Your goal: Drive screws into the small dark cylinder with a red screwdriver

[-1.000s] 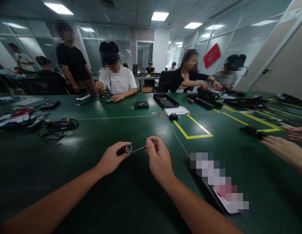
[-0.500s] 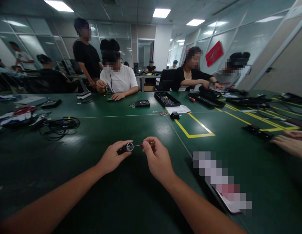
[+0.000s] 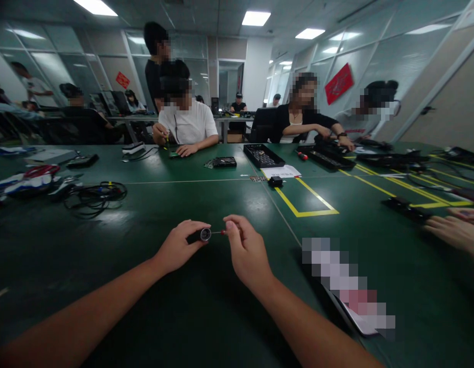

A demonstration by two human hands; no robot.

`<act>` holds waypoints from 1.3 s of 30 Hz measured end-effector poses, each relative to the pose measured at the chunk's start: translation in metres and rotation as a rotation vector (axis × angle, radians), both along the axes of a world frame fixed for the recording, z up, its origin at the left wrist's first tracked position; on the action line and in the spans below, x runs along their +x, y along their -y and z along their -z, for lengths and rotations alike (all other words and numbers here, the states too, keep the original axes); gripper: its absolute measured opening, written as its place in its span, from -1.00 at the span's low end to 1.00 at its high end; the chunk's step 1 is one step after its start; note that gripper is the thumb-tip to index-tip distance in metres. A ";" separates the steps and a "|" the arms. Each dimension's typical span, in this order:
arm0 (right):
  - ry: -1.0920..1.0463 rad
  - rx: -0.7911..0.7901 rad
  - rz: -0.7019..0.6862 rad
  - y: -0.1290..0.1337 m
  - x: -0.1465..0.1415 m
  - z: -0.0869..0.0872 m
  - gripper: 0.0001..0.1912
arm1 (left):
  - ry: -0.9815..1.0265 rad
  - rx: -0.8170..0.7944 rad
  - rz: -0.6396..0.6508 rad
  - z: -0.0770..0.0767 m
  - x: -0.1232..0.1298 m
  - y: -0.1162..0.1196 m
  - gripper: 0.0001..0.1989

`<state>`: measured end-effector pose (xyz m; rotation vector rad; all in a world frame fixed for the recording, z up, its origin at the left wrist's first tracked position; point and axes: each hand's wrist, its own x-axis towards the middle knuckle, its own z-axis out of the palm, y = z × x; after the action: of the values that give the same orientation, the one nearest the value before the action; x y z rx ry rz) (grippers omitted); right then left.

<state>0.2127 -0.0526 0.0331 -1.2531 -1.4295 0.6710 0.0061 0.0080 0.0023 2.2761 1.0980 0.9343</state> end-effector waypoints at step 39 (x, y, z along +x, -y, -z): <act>0.008 0.023 0.021 -0.004 0.001 0.002 -0.68 | -0.008 0.057 -0.026 0.004 -0.002 -0.003 -0.61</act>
<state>0.2139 -0.0490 0.0315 -1.2526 -1.4255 0.6348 0.0041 0.0109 -0.0020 2.3177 1.1203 0.9797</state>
